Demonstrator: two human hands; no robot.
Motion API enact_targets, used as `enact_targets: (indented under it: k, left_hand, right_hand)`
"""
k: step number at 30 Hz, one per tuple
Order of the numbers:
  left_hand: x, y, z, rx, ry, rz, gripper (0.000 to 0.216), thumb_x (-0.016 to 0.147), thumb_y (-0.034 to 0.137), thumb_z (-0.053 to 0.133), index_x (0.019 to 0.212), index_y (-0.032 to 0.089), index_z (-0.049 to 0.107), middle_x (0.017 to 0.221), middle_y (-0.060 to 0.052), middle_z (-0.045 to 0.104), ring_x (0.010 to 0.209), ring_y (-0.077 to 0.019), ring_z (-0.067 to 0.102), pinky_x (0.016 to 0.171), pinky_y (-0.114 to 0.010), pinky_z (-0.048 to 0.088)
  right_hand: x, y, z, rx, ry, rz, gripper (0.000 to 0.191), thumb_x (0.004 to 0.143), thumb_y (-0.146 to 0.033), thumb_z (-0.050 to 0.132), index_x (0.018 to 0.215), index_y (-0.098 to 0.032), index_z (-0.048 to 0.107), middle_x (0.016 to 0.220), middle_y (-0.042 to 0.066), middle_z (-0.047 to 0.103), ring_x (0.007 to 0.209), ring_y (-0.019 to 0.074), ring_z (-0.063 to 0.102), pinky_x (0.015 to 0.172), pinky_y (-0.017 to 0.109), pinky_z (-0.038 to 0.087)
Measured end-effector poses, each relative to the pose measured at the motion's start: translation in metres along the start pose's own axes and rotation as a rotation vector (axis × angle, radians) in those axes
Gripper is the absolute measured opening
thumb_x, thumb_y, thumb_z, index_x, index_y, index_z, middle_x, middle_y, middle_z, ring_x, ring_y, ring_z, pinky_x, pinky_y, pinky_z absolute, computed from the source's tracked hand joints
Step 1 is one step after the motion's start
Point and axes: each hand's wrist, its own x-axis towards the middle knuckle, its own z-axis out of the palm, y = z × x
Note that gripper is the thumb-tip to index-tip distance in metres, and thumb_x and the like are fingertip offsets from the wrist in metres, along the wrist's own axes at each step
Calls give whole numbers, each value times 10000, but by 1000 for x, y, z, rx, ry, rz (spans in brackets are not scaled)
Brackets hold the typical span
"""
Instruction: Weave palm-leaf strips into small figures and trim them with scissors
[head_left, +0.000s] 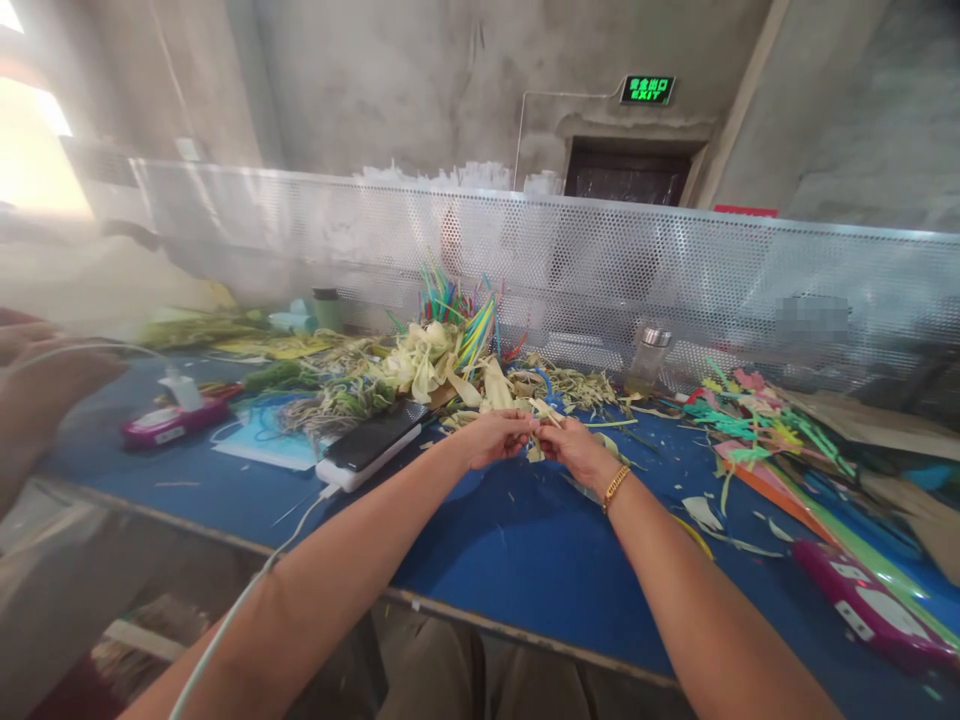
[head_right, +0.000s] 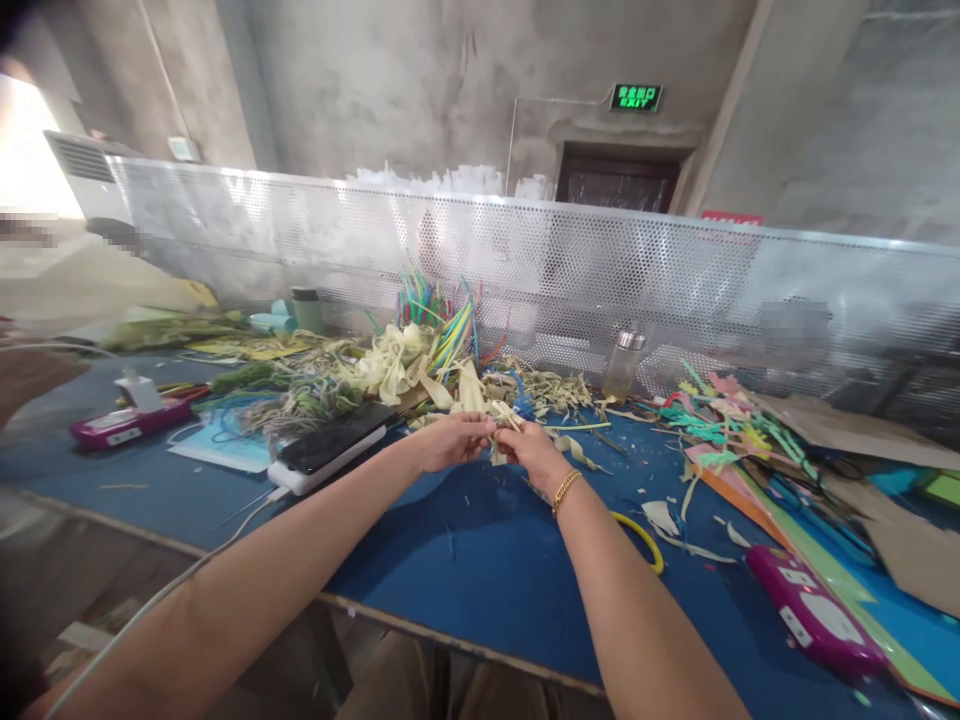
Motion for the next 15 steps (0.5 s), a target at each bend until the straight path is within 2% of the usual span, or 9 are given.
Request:
enact_targets:
  k: [4, 9, 15]
  left_hand:
    - [4, -6, -1, 62, 63, 41, 296, 531, 251, 827, 615, 164, 558, 543, 37, 544, 485, -66, 473, 475, -200, 324]
    - [8, -10, 0, 123, 141, 130, 344, 490, 276, 843, 563, 163, 526, 472, 55, 474, 407, -47, 354, 406, -218, 191]
    - [6, 7, -11, 84, 250, 259, 419, 518, 352, 827, 607, 175, 457, 526, 72, 452, 444, -34, 379, 435, -193, 260]
  right_hand:
    - [3, 1, 0, -99, 39, -54, 149, 601, -277, 644, 675, -177, 561, 522, -63, 475, 474, 73, 377, 485, 225, 303]
    - [4, 1, 0, -270, 151, -115, 152, 596, -237, 630, 732, -177, 600, 618, -22, 577, 538, 105, 462, 524, 240, 325]
    - [3, 6, -18, -472, 266, -150, 135, 499, -109, 685, 514, -220, 610, 516, -9, 554, 586, 156, 497, 583, 274, 315]
